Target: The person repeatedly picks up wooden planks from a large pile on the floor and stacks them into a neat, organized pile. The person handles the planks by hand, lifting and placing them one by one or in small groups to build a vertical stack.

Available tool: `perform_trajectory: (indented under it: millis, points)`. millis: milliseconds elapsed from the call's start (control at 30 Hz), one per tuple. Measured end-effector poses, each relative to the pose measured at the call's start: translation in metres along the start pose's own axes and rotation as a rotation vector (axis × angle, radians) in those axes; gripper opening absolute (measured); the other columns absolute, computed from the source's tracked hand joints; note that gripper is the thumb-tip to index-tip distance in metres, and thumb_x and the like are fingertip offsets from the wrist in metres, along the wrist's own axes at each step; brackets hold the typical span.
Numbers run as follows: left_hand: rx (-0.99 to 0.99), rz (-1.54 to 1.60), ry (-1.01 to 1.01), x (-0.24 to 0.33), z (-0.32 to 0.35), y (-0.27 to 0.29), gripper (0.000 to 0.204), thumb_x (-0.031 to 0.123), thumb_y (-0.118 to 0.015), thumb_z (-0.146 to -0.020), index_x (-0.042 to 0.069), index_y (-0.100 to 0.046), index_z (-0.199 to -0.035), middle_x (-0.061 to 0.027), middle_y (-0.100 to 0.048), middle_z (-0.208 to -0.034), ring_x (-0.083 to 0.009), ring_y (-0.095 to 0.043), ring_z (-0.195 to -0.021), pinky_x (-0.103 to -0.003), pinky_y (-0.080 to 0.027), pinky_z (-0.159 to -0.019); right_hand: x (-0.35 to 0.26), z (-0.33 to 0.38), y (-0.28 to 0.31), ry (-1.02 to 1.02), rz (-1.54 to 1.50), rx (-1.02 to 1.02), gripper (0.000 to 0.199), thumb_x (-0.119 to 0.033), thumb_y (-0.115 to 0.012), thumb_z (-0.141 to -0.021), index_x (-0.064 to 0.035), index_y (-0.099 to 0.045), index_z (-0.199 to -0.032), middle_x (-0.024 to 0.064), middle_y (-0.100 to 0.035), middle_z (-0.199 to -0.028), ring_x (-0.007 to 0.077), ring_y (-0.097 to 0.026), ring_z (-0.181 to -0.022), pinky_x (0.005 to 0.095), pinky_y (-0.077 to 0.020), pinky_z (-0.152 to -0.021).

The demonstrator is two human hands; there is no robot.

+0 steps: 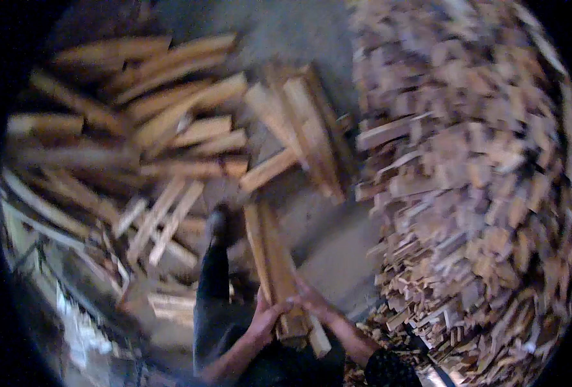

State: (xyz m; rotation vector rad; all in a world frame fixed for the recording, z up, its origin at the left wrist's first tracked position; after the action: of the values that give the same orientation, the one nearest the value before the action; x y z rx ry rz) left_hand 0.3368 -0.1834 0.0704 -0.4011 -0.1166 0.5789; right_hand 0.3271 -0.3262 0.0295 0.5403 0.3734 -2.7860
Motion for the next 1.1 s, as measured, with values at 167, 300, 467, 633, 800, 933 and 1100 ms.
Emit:
perform_trajectory:
  millis: [167, 300, 467, 633, 800, 933, 1100]
  points:
    - [-0.070, -0.205, -0.278, 0.054, 0.071, -0.043, 0.061, 0.010, -0.061, -0.073, 0.011, -0.030, -0.126, -0.0133, -0.048, -0.107, -0.0223, -0.050, -0.097, -0.033, -0.048, -0.074, -0.094, 0.048, -0.020, 0.468, -0.033, -0.202, 0.071, -0.034, -0.056, -0.080, 0.0014, -0.023, -0.133, 0.0148, -0.027, -0.136, 0.0225, -0.027, -0.125, 0.0330, -0.0231, -0.102]
    - [-0.154, -0.300, -0.616, 0.093, 0.165, -0.101, 0.063, 0.011, -0.061, -0.073, 0.011, -0.029, -0.129, -0.0158, -0.049, -0.106, -0.0236, -0.053, -0.092, -0.034, -0.049, -0.069, -0.217, 0.136, -0.030, 0.833, 0.182, -0.194, 0.063, -0.027, -0.054, -0.081, -0.0033, -0.027, -0.133, 0.0163, -0.017, -0.139, 0.0267, -0.016, -0.129, 0.0383, -0.0163, -0.104]
    - [-0.359, -0.305, -0.996, 0.085, 0.305, -0.168, 0.066, 0.013, -0.060, -0.074, 0.010, -0.028, -0.132, -0.0188, -0.051, -0.105, -0.0253, -0.055, -0.086, -0.036, -0.050, -0.063, -0.316, 0.322, -0.048, 1.452, 0.560, 0.017, 0.061, -0.020, -0.056, -0.078, -0.0055, -0.030, -0.132, 0.0176, -0.013, -0.140, 0.0296, -0.009, -0.131, 0.0411, -0.0125, -0.105]
    - [-0.515, -0.387, -1.219, 0.064, 0.401, -0.235, 0.064, 0.014, -0.060, -0.075, 0.010, -0.029, -0.131, -0.0190, -0.051, -0.105, -0.0253, -0.055, -0.086, -0.036, -0.049, -0.063, -0.348, 0.473, -0.065, 1.971, 0.462, -0.020, 0.062, -0.019, -0.056, -0.074, -0.0056, -0.034, -0.130, 0.0203, -0.004, -0.141, 0.0346, 0.000, -0.131, 0.0445, -0.0083, -0.104]
    - [-0.978, -0.694, -1.185, 0.013, 0.491, -0.337, 0.058, 0.015, -0.060, -0.074, 0.010, -0.034, -0.125, -0.0164, -0.050, -0.105, -0.0232, -0.053, -0.091, -0.035, -0.048, -0.069, -0.306, 0.645, -0.061, 2.298, 0.674, 0.745, 0.069, -0.016, -0.056, -0.067, -0.0057, -0.032, -0.131, 0.0295, -0.001, -0.138, 0.0404, -0.003, -0.130, 0.0416, -0.0096, -0.104]
    - [-1.269, -0.854, -1.172, -0.038, 0.582, -0.420, 0.052, 0.016, -0.061, -0.074, 0.011, -0.039, -0.121, -0.0142, -0.049, -0.106, -0.0215, -0.052, -0.095, -0.035, -0.047, -0.074, -0.256, 0.763, -0.057, 2.351, 0.735, 1.146, 0.067, -0.017, -0.057, -0.072, 0.0021, -0.029, -0.130, 0.0307, -0.003, -0.137, 0.0363, -0.002, -0.130, 0.0406, -0.0078, -0.104]
    - [-1.725, -1.167, -0.655, -0.175, 0.658, -0.583, 0.046, 0.016, -0.061, -0.073, 0.011, -0.043, -0.115, -0.0118, -0.048, -0.107, -0.0196, -0.050, -0.099, -0.034, -0.046, -0.079, -0.201, 0.925, 0.028, 1.825, 0.546, 1.738, 0.069, -0.025, -0.060, -0.072, 0.0037, -0.032, -0.128, 0.0227, -0.050, -0.109, 0.0230, -0.051, -0.100, 0.0303, -0.0422, -0.086]
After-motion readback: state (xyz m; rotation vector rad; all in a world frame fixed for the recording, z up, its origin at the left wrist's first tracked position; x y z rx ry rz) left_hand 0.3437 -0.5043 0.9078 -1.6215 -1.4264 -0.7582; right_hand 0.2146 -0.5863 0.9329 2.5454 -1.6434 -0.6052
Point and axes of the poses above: each hand's wrist, its own z-axis away from the middle knuckle, its own y-axis out of the back of the hand, x = y × z, the point moved 3 cm from there along -z, towards the middle knuckle
